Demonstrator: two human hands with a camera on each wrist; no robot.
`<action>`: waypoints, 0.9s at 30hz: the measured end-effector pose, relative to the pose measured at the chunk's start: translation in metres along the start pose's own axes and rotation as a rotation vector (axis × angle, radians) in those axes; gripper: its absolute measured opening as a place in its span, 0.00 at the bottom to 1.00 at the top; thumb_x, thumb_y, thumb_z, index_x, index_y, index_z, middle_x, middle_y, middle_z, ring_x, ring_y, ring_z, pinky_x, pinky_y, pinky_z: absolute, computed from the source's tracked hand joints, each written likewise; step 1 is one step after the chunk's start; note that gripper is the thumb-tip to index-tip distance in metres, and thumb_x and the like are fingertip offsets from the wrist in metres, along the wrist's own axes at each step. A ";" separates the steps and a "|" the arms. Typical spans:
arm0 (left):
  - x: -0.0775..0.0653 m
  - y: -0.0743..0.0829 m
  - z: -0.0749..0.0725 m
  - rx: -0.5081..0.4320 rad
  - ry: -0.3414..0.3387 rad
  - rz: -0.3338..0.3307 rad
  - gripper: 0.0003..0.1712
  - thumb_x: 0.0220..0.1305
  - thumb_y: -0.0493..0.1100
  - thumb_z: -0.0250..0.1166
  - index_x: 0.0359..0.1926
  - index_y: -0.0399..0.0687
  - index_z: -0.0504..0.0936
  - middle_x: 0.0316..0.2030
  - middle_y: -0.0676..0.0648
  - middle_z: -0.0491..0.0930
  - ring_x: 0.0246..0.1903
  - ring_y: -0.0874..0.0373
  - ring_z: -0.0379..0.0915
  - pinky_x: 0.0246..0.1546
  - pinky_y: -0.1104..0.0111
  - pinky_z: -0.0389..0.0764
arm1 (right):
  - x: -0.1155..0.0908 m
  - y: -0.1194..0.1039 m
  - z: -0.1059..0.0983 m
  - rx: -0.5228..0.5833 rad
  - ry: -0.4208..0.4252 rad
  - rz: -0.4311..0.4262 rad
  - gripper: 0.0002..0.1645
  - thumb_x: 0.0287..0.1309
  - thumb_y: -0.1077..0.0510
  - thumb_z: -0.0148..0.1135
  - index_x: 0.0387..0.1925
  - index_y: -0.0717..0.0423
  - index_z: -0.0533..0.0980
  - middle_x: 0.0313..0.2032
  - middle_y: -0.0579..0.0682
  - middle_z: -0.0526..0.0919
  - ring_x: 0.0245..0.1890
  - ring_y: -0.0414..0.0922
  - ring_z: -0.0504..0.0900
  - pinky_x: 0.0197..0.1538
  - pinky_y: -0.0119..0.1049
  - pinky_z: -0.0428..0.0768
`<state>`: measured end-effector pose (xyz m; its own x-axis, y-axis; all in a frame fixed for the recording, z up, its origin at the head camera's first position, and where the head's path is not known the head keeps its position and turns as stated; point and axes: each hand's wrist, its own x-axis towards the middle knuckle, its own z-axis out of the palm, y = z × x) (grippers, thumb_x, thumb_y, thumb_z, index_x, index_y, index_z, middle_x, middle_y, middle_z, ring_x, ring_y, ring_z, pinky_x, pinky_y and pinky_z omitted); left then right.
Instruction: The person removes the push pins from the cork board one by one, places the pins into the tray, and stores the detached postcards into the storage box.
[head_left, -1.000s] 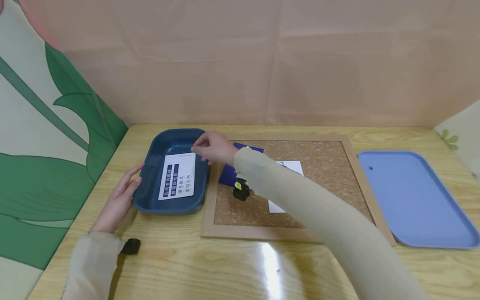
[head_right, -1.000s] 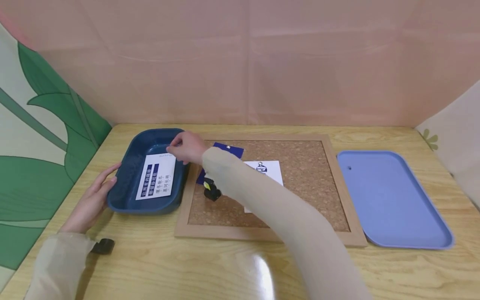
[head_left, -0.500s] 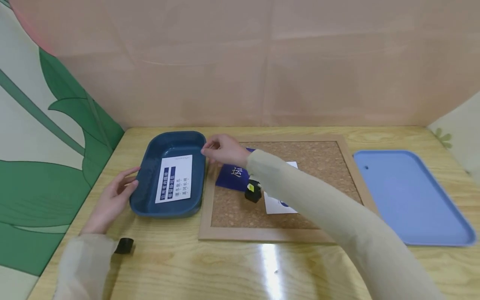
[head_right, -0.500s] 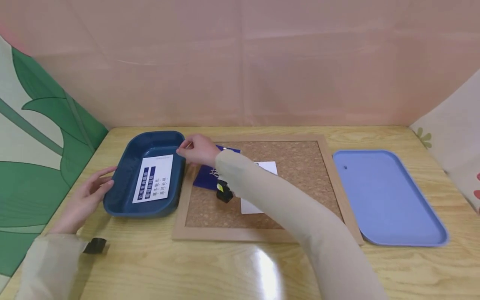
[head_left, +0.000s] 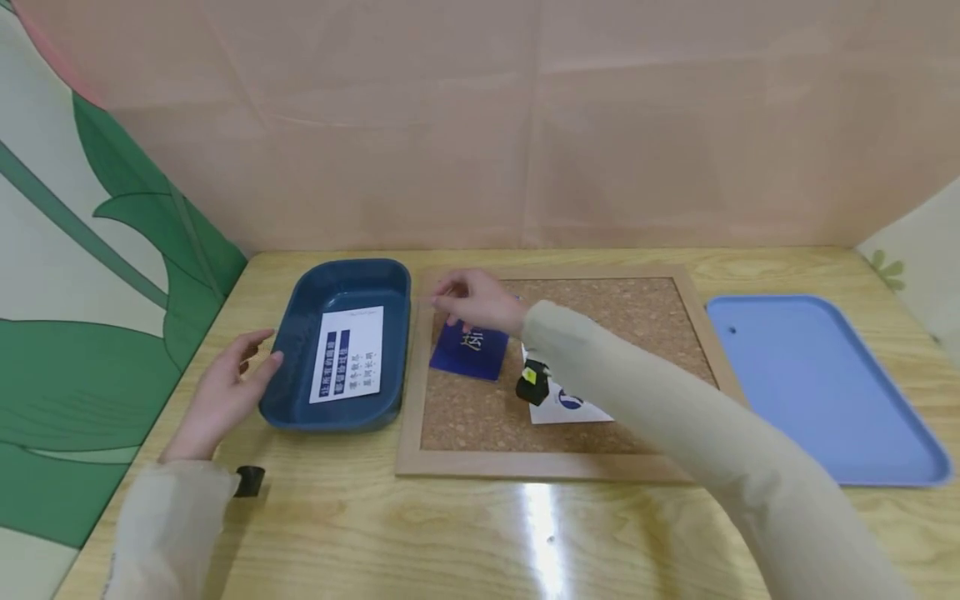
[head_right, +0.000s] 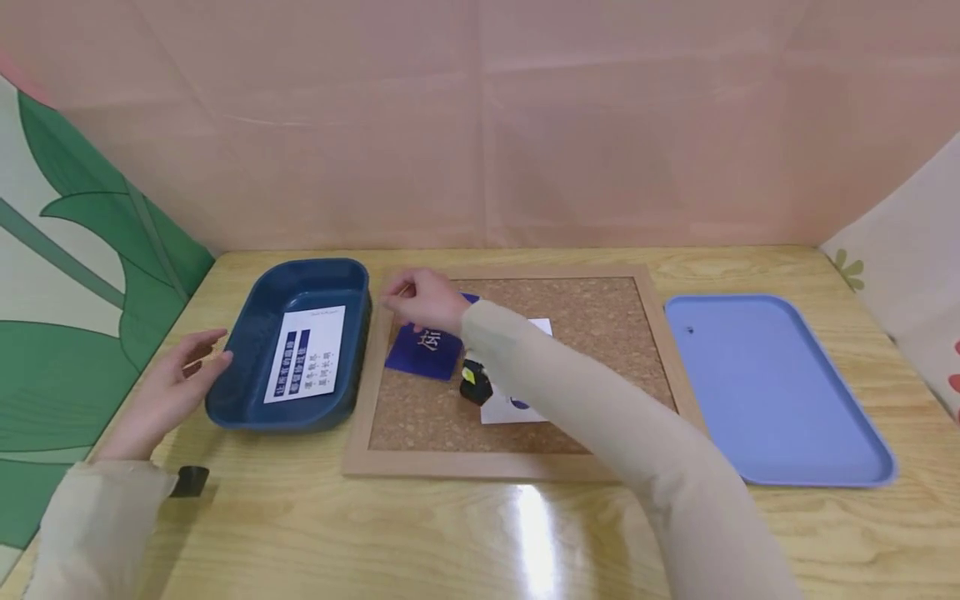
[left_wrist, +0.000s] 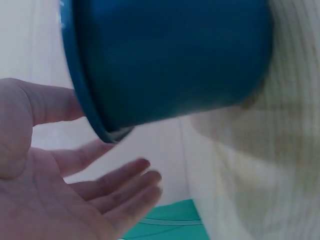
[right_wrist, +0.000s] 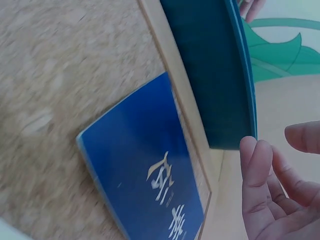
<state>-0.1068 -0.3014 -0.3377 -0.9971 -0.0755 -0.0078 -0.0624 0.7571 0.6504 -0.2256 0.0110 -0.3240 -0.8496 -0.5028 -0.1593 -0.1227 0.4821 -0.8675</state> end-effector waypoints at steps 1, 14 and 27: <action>-0.001 0.002 0.000 0.017 0.019 0.006 0.32 0.74 0.50 0.48 0.68 0.31 0.59 0.65 0.24 0.58 0.63 0.27 0.54 0.59 0.36 0.60 | 0.000 0.002 -0.001 0.001 0.004 0.001 0.17 0.66 0.56 0.56 0.51 0.62 0.76 0.45 0.63 0.81 0.40 0.58 0.82 0.36 0.46 0.83; -0.004 0.037 0.006 0.080 0.145 0.165 0.24 0.70 0.42 0.55 0.61 0.30 0.69 0.61 0.26 0.64 0.62 0.29 0.57 0.60 0.37 0.58 | -0.013 0.014 -0.019 -0.002 0.041 0.034 0.16 0.66 0.58 0.55 0.50 0.63 0.75 0.44 0.63 0.80 0.39 0.56 0.82 0.29 0.30 0.79; -0.006 0.064 0.017 0.088 0.094 0.218 0.23 0.67 0.39 0.58 0.60 0.31 0.70 0.63 0.27 0.63 0.62 0.31 0.58 0.61 0.38 0.60 | -0.027 0.025 -0.037 -0.022 0.062 0.101 0.17 0.66 0.56 0.55 0.52 0.61 0.74 0.44 0.62 0.79 0.41 0.55 0.81 0.41 0.46 0.82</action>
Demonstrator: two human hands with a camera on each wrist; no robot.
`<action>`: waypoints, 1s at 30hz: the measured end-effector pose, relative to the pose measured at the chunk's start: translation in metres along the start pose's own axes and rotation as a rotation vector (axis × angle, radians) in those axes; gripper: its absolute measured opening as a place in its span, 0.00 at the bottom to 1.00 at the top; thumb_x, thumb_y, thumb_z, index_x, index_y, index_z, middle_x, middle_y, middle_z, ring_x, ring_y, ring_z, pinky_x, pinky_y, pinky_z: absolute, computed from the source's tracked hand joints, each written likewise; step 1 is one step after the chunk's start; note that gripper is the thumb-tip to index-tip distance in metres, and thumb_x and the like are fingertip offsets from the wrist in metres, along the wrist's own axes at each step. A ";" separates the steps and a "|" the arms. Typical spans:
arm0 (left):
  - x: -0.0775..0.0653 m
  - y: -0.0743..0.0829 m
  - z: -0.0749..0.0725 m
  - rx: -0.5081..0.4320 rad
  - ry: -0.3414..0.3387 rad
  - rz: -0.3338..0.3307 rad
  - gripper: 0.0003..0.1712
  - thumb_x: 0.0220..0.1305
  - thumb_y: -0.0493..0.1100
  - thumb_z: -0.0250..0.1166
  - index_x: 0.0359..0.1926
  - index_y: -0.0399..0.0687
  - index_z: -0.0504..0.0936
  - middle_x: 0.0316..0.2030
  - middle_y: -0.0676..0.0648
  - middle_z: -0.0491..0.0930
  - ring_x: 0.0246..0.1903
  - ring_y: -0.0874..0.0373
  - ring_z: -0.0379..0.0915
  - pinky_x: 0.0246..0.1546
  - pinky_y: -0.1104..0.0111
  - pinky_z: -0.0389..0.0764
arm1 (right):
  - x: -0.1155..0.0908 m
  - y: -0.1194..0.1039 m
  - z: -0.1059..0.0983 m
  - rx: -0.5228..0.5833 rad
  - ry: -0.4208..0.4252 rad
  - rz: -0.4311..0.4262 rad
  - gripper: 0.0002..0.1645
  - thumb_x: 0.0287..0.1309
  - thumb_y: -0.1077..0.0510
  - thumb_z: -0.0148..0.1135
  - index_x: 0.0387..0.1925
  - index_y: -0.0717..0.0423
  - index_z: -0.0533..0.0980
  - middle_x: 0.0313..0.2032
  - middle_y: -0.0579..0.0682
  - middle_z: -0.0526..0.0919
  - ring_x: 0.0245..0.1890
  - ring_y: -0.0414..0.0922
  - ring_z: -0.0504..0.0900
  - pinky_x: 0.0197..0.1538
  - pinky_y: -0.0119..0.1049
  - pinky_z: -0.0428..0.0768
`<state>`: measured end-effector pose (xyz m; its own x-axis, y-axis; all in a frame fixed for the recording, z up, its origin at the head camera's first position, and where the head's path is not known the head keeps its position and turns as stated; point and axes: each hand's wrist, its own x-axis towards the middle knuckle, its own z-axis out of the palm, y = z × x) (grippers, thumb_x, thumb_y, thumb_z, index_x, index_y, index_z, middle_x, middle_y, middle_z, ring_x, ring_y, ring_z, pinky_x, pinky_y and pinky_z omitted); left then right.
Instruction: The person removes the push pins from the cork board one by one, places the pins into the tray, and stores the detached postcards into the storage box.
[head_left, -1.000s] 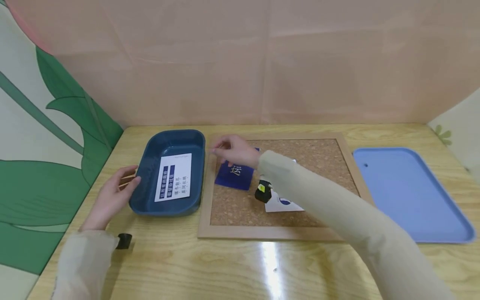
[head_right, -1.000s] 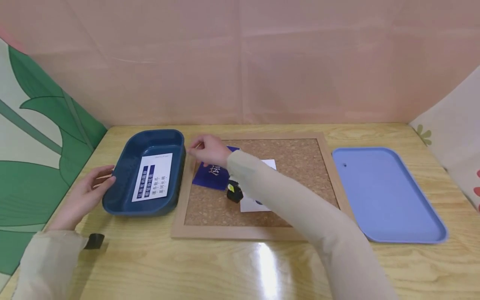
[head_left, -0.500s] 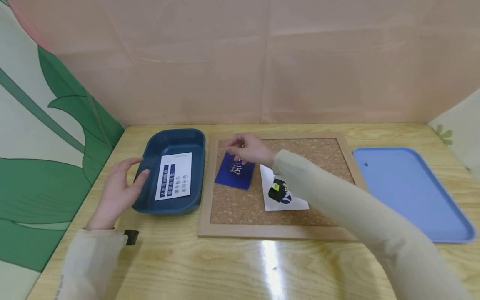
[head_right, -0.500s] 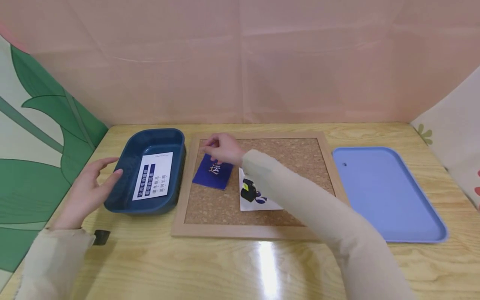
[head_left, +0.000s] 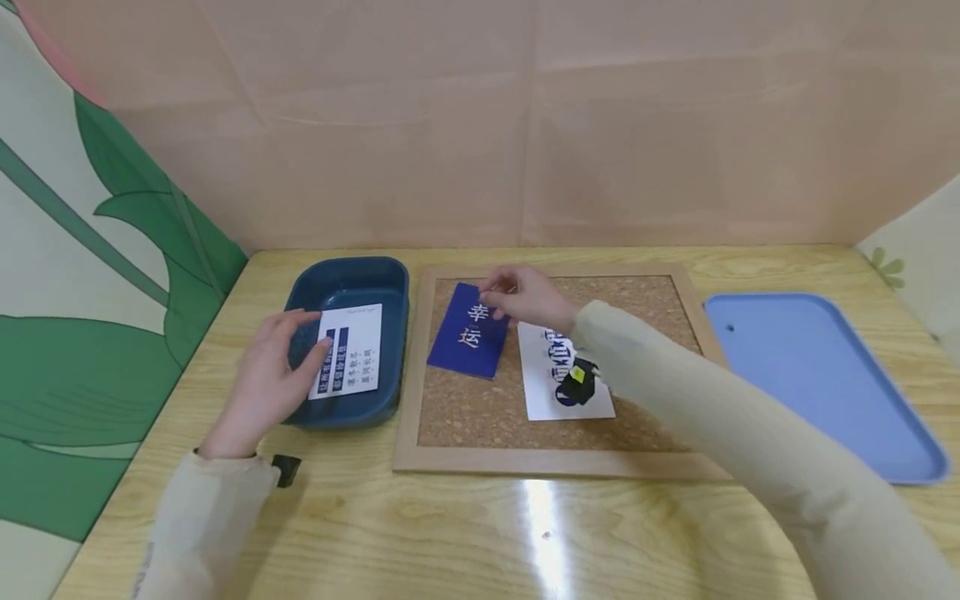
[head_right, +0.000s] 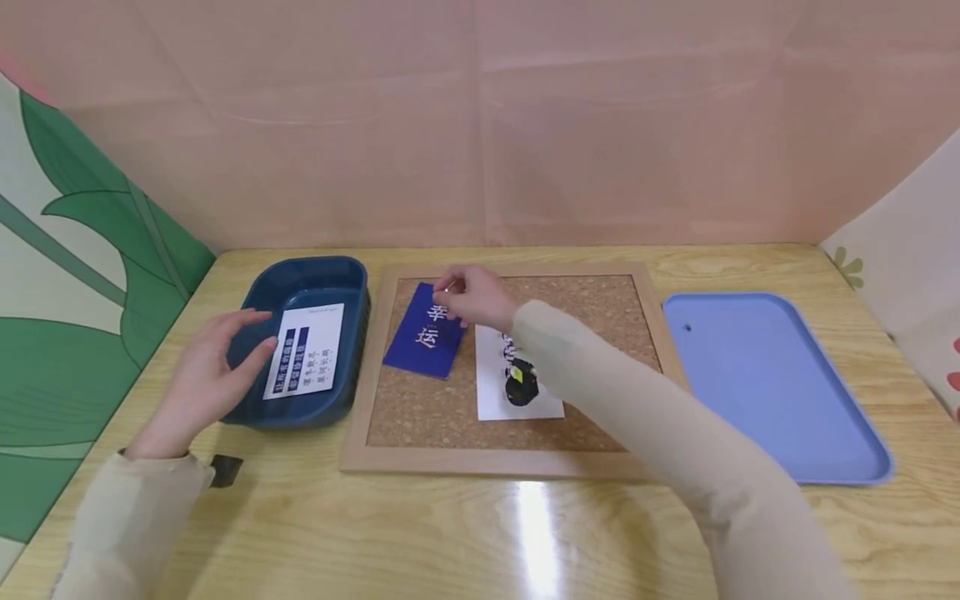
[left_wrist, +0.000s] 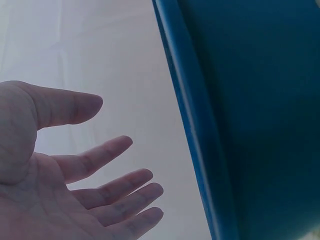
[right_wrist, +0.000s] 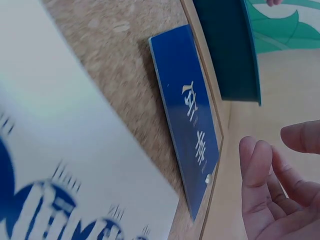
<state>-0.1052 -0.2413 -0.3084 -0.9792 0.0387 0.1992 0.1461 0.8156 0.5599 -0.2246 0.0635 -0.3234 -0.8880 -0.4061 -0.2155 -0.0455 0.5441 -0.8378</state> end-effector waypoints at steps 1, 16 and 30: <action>0.000 0.002 0.001 -0.001 -0.003 0.004 0.23 0.67 0.39 0.58 0.60 0.31 0.70 0.62 0.27 0.63 0.62 0.31 0.59 0.61 0.39 0.60 | -0.001 0.001 -0.001 0.001 0.002 0.006 0.17 0.67 0.56 0.55 0.53 0.61 0.74 0.45 0.62 0.79 0.41 0.55 0.81 0.42 0.46 0.82; 0.008 0.023 0.016 -0.046 -0.042 0.107 0.23 0.68 0.41 0.57 0.59 0.31 0.71 0.63 0.29 0.64 0.62 0.34 0.61 0.62 0.41 0.61 | -0.012 0.019 -0.017 -0.001 0.034 0.031 0.19 0.66 0.57 0.55 0.54 0.62 0.74 0.42 0.61 0.80 0.39 0.54 0.80 0.40 0.45 0.83; 0.010 0.042 0.037 -0.023 -0.076 0.154 0.24 0.68 0.43 0.58 0.61 0.36 0.72 0.64 0.33 0.64 0.64 0.38 0.60 0.63 0.44 0.63 | -0.020 0.038 -0.026 -0.010 0.050 0.073 0.17 0.67 0.56 0.54 0.54 0.61 0.73 0.40 0.57 0.78 0.36 0.50 0.79 0.39 0.40 0.82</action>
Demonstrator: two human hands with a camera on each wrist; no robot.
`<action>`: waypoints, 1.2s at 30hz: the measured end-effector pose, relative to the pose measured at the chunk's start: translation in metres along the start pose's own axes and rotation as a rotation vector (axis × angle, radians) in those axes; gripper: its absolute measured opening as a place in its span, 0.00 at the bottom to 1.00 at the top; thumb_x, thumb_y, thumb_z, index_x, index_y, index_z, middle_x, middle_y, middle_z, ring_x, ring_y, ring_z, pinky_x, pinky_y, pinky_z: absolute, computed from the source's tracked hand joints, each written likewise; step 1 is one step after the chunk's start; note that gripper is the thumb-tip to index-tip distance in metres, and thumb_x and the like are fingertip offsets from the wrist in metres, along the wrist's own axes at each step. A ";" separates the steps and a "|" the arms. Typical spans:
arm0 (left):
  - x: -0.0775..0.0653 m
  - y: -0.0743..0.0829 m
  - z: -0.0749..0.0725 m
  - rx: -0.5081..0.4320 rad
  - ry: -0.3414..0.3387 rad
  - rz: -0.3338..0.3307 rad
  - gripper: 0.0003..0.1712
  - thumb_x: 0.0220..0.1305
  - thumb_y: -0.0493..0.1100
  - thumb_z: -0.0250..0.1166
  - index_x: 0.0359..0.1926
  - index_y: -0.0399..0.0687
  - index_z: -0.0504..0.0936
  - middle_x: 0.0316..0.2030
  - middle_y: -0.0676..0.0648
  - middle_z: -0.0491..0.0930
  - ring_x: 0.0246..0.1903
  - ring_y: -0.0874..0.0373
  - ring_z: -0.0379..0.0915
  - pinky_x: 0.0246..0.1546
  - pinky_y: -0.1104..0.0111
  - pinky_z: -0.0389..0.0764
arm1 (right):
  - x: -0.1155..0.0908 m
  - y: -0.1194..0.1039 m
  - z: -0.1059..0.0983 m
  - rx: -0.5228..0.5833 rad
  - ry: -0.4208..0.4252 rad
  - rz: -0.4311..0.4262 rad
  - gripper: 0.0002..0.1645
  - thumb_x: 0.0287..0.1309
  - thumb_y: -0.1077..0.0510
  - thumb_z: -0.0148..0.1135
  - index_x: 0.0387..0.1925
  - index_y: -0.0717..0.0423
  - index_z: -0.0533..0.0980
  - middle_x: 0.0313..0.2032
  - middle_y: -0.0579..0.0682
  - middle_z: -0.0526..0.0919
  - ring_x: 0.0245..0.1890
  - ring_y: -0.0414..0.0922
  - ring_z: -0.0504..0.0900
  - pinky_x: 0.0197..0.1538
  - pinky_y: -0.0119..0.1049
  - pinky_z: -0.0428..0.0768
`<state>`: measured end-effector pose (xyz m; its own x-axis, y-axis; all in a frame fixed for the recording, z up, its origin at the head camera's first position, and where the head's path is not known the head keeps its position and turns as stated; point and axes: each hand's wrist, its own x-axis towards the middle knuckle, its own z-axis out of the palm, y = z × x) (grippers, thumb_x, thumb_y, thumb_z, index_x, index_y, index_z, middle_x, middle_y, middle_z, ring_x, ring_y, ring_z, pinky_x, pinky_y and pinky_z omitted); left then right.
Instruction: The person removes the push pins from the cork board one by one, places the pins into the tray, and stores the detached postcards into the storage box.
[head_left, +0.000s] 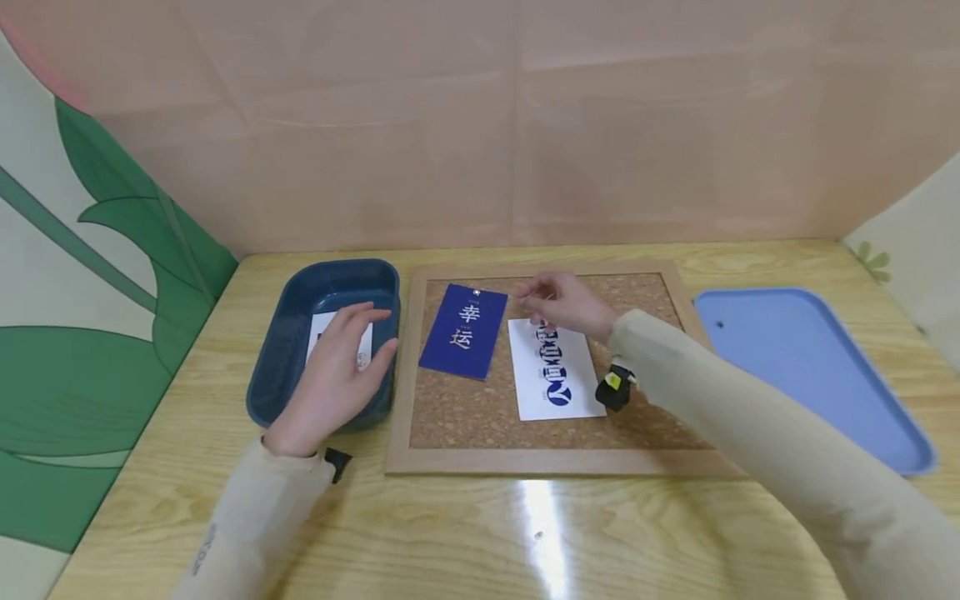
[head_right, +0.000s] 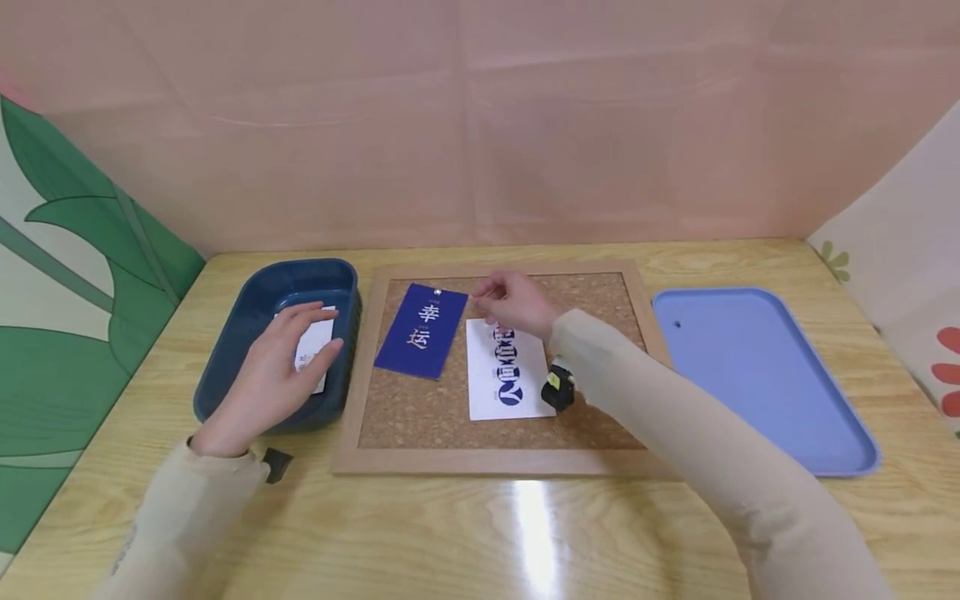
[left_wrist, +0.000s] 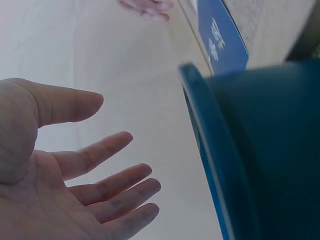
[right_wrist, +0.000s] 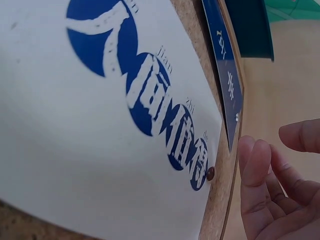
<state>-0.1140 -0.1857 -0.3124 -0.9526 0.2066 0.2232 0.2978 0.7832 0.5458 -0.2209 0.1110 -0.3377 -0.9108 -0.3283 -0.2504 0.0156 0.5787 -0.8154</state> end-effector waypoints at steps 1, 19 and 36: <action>0.001 0.001 0.001 0.003 -0.001 0.008 0.24 0.68 0.43 0.58 0.60 0.36 0.72 0.64 0.33 0.64 0.64 0.38 0.60 0.64 0.44 0.63 | 0.000 0.001 0.000 0.003 0.001 0.005 0.18 0.67 0.56 0.54 0.54 0.61 0.73 0.41 0.58 0.78 0.36 0.50 0.79 0.39 0.40 0.82; 0.011 0.030 0.029 -0.060 -0.038 0.111 0.21 0.67 0.42 0.60 0.57 0.37 0.75 0.61 0.37 0.70 0.62 0.43 0.66 0.64 0.52 0.67 | -0.008 0.017 -0.008 -0.028 0.026 0.011 0.18 0.67 0.57 0.55 0.53 0.63 0.74 0.43 0.61 0.80 0.37 0.50 0.80 0.35 0.36 0.81; 0.010 0.045 0.050 -0.075 -0.211 0.174 0.19 0.68 0.43 0.59 0.56 0.39 0.76 0.62 0.38 0.70 0.60 0.45 0.69 0.60 0.55 0.72 | -0.016 0.023 -0.015 -0.013 0.019 -0.026 0.18 0.66 0.60 0.56 0.52 0.67 0.74 0.42 0.63 0.80 0.36 0.49 0.81 0.33 0.35 0.81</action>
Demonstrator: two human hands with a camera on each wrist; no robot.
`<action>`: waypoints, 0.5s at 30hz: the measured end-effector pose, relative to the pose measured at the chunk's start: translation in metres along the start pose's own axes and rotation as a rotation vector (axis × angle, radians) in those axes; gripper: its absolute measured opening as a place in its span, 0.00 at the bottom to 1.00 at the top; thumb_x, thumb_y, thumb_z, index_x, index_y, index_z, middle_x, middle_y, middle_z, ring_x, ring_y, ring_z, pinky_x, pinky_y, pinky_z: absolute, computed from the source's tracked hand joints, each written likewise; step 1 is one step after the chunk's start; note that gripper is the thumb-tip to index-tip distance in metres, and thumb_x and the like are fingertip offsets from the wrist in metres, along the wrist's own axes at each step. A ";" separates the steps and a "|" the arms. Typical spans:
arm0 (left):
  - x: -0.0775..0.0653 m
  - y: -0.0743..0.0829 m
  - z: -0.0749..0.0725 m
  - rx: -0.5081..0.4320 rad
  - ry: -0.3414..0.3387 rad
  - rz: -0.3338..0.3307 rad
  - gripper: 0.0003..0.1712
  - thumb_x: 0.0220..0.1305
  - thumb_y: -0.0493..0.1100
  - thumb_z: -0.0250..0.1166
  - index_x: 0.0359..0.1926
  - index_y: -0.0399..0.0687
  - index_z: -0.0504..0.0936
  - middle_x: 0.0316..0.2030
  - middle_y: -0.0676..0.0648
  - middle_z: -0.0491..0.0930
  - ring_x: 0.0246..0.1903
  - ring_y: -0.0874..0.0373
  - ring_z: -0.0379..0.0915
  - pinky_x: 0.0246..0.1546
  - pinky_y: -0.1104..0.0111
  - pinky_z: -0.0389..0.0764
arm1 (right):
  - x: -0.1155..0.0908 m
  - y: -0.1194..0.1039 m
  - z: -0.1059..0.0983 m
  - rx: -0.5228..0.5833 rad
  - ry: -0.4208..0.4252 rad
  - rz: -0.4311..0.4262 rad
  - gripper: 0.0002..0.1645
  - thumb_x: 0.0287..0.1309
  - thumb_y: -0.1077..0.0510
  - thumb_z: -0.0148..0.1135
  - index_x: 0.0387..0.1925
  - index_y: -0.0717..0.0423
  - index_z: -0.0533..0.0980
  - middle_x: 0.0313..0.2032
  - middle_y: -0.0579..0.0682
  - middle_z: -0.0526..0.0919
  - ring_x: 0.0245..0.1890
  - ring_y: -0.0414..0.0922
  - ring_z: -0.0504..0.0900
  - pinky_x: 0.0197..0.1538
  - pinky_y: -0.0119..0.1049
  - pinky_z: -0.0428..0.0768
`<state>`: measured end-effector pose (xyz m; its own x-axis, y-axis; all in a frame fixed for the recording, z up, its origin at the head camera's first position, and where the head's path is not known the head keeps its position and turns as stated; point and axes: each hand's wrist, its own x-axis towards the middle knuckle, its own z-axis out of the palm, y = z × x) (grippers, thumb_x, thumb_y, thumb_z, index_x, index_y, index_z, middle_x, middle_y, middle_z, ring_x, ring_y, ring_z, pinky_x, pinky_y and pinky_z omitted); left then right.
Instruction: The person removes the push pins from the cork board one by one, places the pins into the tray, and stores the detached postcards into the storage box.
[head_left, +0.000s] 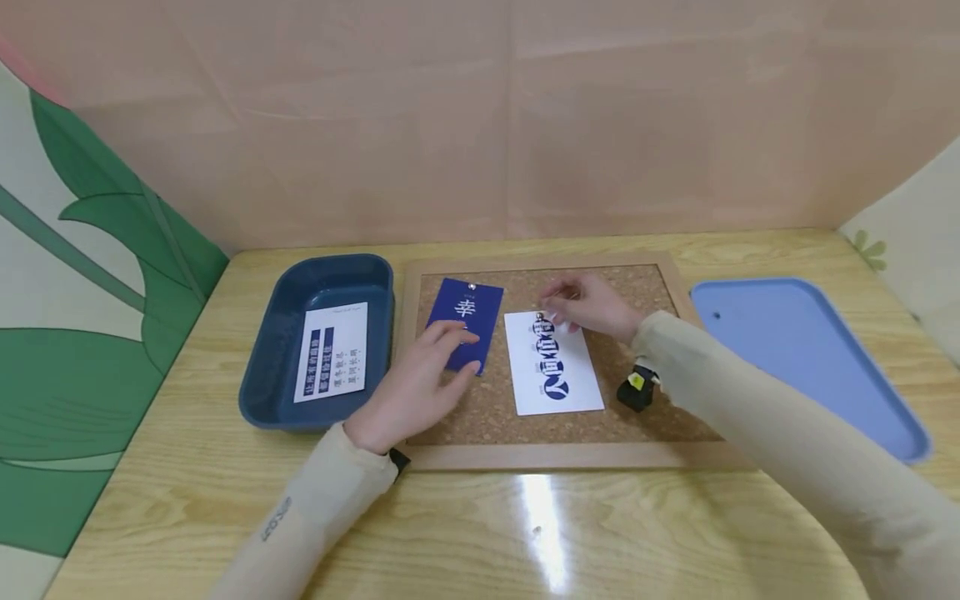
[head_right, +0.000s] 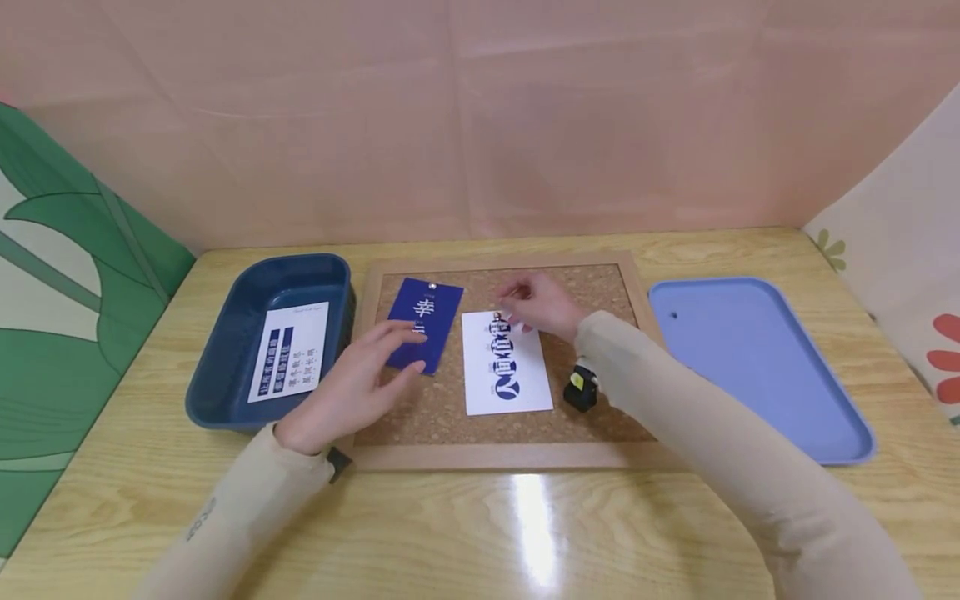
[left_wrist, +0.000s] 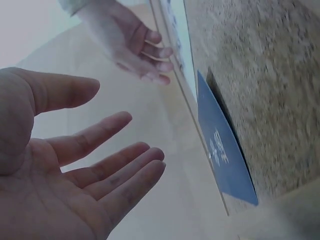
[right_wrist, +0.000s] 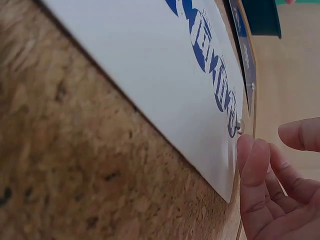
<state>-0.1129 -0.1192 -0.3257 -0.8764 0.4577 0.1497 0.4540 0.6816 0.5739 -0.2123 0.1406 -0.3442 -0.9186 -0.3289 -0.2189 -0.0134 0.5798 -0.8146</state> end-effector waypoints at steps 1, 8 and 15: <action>0.000 0.001 0.001 -0.004 -0.008 0.009 0.19 0.68 0.43 0.59 0.56 0.39 0.76 0.61 0.38 0.70 0.60 0.45 0.69 0.60 0.55 0.72 | 0.000 0.000 0.000 -0.001 -0.001 0.000 0.18 0.65 0.60 0.56 0.52 0.67 0.74 0.42 0.63 0.80 0.36 0.49 0.81 0.33 0.35 0.81; 0.002 0.005 0.011 -0.020 -0.067 0.080 0.18 0.66 0.41 0.60 0.53 0.35 0.77 0.59 0.36 0.71 0.60 0.44 0.69 0.63 0.55 0.70 | -0.001 0.004 -0.001 -0.011 0.000 0.027 0.17 0.66 0.59 0.55 0.51 0.66 0.74 0.42 0.61 0.79 0.35 0.48 0.81 0.33 0.35 0.81; 0.001 0.011 0.017 -0.011 -0.142 0.120 0.15 0.65 0.39 0.61 0.51 0.37 0.78 0.57 0.39 0.73 0.57 0.47 0.72 0.61 0.58 0.71 | -0.002 0.006 0.000 -0.024 0.004 0.031 0.16 0.66 0.60 0.55 0.50 0.65 0.75 0.40 0.61 0.80 0.34 0.47 0.80 0.31 0.34 0.81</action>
<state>-0.1065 -0.1014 -0.3327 -0.7838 0.6124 0.1028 0.5519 0.6111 0.5673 -0.2108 0.1443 -0.3484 -0.9203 -0.3074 -0.2421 0.0059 0.6078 -0.7941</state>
